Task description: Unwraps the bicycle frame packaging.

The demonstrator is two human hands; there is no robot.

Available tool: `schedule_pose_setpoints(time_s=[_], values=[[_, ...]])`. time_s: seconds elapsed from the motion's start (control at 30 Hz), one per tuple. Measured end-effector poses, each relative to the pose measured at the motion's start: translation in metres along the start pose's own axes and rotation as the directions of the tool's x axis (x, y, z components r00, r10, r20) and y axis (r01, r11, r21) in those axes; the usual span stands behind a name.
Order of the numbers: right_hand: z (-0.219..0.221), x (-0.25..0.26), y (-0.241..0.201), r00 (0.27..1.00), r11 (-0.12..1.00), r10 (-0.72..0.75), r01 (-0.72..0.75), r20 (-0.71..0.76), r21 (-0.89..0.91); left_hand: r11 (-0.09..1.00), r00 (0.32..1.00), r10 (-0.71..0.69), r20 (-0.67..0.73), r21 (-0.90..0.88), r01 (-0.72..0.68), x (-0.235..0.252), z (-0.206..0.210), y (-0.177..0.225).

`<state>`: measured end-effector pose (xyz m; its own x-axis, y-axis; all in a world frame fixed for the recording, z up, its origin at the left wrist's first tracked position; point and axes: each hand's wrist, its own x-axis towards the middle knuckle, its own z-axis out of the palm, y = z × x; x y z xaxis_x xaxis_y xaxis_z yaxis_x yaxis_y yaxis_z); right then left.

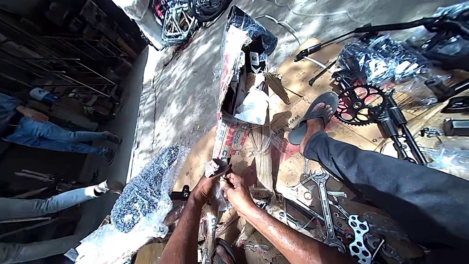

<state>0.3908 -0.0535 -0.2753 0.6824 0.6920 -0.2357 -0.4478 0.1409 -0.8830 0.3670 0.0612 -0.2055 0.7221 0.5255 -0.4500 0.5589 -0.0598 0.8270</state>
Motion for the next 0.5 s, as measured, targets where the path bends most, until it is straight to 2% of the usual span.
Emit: schedule_pose_setpoints(time_s=[0.07, 0.13, 0.2, 0.23, 0.27, 0.33, 0.4, 0.43, 0.5], values=[[0.007, -0.023, -0.008, 0.984, 0.979, -0.070, 0.099, 0.164, -0.176, 0.998, 0.997, 0.057, 0.046, -0.008, -0.056, 0.001, 0.000, 0.001], [0.018, -0.056, -0.003, 0.910, 0.899, -0.081, 0.242, 0.407, -0.363, 0.995, 0.991, 0.095, 0.093, 0.030, -0.098, -0.004, -0.001, 0.004], [0.027, -0.085, 0.032, 0.825, 0.844, -0.039, 0.329, 0.564, -0.423, 0.992, 0.992, 0.095, 0.086, 0.079, -0.102, -0.006, -0.002, 0.004], [0.028, -0.092, 0.056, 0.815, 0.846, -0.027, 0.327, 0.578, -0.422, 0.992, 0.993, 0.083, 0.080, 0.092, -0.090, -0.005, -0.002, 0.004], [0.023, -0.095, 0.071, 0.836, 0.864, 0.013, 0.267, 0.549, -0.426, 0.995, 0.996, 0.066, 0.065, 0.071, -0.071, -0.004, -0.002, 0.004], [0.007, -0.094, 0.074, 0.926, 0.897, 0.056, 0.117, 0.374, -0.426, 0.998, 0.999, 0.054, 0.002, 0.033, -0.054, -0.007, -0.003, -0.002], [-0.002, -0.075, 0.065, 0.995, 0.930, -0.057, 0.083, 0.082, -0.359, 0.997, 0.994, 0.072, -0.081, 0.013, -0.071, -0.012, -0.004, -0.010], [-0.004, -0.059, 0.055, 0.993, 0.935, -0.110, 0.091, -0.037, -0.342, 0.996, 0.990, 0.092, -0.109, 0.004, -0.092, -0.014, -0.005, -0.013], [-0.008, -0.028, 0.027, 0.975, 0.922, -0.168, 0.103, -0.147, -0.372, 0.991, 0.983, 0.133, -0.129, -0.013, -0.135, -0.015, -0.004, -0.014]])
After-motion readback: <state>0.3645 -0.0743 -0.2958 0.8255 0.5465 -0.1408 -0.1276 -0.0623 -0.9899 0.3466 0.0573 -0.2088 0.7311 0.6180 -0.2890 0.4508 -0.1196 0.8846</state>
